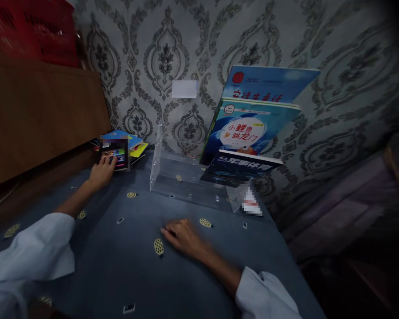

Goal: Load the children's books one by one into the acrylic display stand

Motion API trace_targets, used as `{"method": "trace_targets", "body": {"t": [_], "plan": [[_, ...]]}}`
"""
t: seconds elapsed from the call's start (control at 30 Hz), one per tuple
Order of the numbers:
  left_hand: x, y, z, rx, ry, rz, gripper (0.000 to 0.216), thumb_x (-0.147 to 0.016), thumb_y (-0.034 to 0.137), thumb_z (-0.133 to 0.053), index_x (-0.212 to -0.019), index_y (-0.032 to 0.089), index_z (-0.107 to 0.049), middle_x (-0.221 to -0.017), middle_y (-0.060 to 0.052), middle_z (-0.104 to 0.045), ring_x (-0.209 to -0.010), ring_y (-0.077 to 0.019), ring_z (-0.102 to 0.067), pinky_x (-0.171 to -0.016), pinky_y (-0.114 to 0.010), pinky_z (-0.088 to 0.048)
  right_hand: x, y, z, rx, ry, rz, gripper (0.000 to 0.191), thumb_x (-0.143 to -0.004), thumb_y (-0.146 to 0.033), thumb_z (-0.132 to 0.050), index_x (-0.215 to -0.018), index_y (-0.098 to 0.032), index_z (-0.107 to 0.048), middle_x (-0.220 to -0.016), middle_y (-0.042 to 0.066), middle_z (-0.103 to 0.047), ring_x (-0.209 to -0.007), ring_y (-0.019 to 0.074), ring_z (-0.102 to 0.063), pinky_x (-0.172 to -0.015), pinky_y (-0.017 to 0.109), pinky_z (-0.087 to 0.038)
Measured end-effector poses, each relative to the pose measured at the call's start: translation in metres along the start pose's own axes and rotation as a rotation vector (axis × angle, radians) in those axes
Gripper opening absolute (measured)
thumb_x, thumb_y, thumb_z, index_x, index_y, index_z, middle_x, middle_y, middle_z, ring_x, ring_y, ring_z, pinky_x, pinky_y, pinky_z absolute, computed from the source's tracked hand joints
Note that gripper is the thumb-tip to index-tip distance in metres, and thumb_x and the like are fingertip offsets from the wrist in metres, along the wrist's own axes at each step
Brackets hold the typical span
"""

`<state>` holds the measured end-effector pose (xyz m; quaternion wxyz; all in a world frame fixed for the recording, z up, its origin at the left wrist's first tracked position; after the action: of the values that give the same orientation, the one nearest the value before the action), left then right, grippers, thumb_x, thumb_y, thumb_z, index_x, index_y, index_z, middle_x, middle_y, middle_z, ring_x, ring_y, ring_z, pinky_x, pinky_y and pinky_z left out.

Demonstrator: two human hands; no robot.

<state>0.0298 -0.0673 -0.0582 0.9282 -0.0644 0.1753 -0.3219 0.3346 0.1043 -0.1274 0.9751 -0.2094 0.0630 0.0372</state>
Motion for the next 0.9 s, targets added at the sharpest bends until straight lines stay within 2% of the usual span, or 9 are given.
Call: {"method": "trace_targets", "body": {"t": [0.1, 0.2, 0.3, 0.4, 0.5, 0.6, 0.7, 0.77, 0.9], "plan": [[0.031, 0.000, -0.004, 0.027, -0.074, -0.019, 0.064, -0.092, 0.005, -0.033, -0.156, 0.013, -0.034, -0.156, -0.025, -0.039, -0.143, -0.0376, -0.041, -0.098, -0.054, -0.052, 0.000, 0.000, 0.000, -0.014, 0.025, -0.013, 0.040, -0.099, -0.027, -0.055, -0.061, -0.018, -0.053, -0.062, 0.000, -0.061, -0.056, 0.0105, -0.050, -0.059, 0.027, -0.025], [0.060, -0.005, -0.010, 0.086, -0.184, -0.009, 0.068, -0.091, 0.008, -0.036, -0.158, 0.020, -0.031, -0.160, -0.017, -0.037, -0.135, -0.0348, -0.052, -0.096, -0.050, -0.055, 0.000, -0.001, 0.002, -0.035, 0.032, -0.003, 0.041, -0.099, -0.026, -0.054, -0.060, -0.018, -0.050, -0.060, -0.001, -0.058, -0.055, 0.0101, -0.047, -0.059, 0.026, -0.025], [0.090, -0.005, -0.014, 0.091, -0.285, -0.125, 0.070, -0.089, 0.003, -0.035, -0.155, 0.025, -0.038, -0.160, -0.011, -0.041, -0.135, -0.0298, -0.055, -0.099, -0.044, -0.054, 0.000, -0.002, 0.003, -0.058, 0.039, 0.004, 0.041, -0.100, -0.025, -0.052, -0.060, -0.018, -0.048, -0.060, -0.002, -0.056, -0.055, 0.0100, -0.045, -0.059, 0.026, -0.026], [0.119, -0.001, -0.010, 0.077, -0.337, -0.221, 0.071, -0.085, -0.001, -0.038, -0.149, 0.027, -0.048, -0.156, -0.010, -0.047, -0.140, -0.0289, -0.049, -0.102, -0.042, -0.052, 0.001, -0.002, 0.002, -0.065, 0.053, 0.005, 0.041, -0.100, -0.025, -0.053, -0.060, -0.019, -0.047, -0.060, -0.002, -0.054, -0.055, 0.0102, -0.045, -0.059, 0.026, -0.026], [0.138, 0.000, 0.002, 0.095, -0.385, -0.232, 0.069, -0.084, 0.007, -0.049, -0.148, 0.033, -0.049, -0.154, -0.009, -0.050, -0.136, -0.0320, -0.053, -0.096, -0.043, -0.054, 0.003, -0.001, 0.001, -0.066, 0.057, 0.004, 0.040, -0.100, -0.025, -0.053, -0.061, -0.019, -0.048, -0.061, -0.002, -0.054, -0.056, 0.0108, -0.046, -0.059, 0.026, -0.027], [0.138, -0.005, 0.012, 0.200, -0.499, -0.307, 0.066, -0.085, 0.030, -0.063, -0.149, 0.035, -0.048, -0.152, -0.007, -0.052, -0.130, -0.0350, -0.058, -0.098, -0.046, -0.052, 0.005, -0.003, 0.007, -0.091, 0.026, 0.004, 0.037, -0.100, -0.028, -0.053, -0.064, -0.019, -0.051, -0.064, -0.002, -0.055, -0.059, 0.0112, -0.049, -0.060, 0.025, -0.030], [0.117, -0.012, 0.010, 0.405, -0.583, -0.344, 0.067, -0.089, 0.055, -0.055, -0.150, 0.029, -0.048, -0.150, -0.008, -0.055, -0.131, -0.0326, -0.057, -0.107, -0.044, -0.046, 0.010, -0.006, 0.014, -0.143, -0.024, 0.012, 0.032, -0.100, -0.030, -0.055, -0.070, -0.019, -0.055, -0.070, -0.002, -0.057, -0.062, 0.0119, -0.052, -0.061, 0.025, -0.034], [0.097, -0.014, 0.000, 0.439, -0.490, -0.240, 0.071, -0.092, 0.061, -0.044, -0.153, 0.022, -0.044, -0.154, -0.011, -0.050, -0.137, -0.0328, -0.051, -0.111, -0.044, -0.042, 0.016, -0.006, 0.018, -0.167, -0.009, 0.013, 0.028, -0.099, -0.030, -0.056, -0.074, -0.019, -0.058, -0.072, -0.001, -0.059, -0.064, 0.0128, -0.055, -0.062, 0.025, -0.037], [0.071, -0.010, -0.035, 0.341, -0.279, 0.030, 0.069, -0.097, 0.051, -0.035, -0.153, 0.012, -0.041, -0.161, -0.018, -0.037, -0.148, -0.0373, -0.036, -0.115, -0.050, -0.037, 0.035, 0.004, 0.021, -0.150, 0.161, -0.010, 0.021, -0.100, -0.028, -0.051, -0.087, -0.020, -0.064, -0.082, 0.003, -0.063, -0.070, 0.0156, -0.059, -0.066, 0.027, -0.045]]}}
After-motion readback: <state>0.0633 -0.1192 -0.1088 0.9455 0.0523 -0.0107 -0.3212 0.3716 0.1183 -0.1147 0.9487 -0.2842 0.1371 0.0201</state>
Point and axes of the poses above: each hand's wrist, its own x-axis away from the middle knuckle, its own z-axis out of the back of the hand, y = z × x, the point moved 3 cm from there along -x, towards the middle knuckle
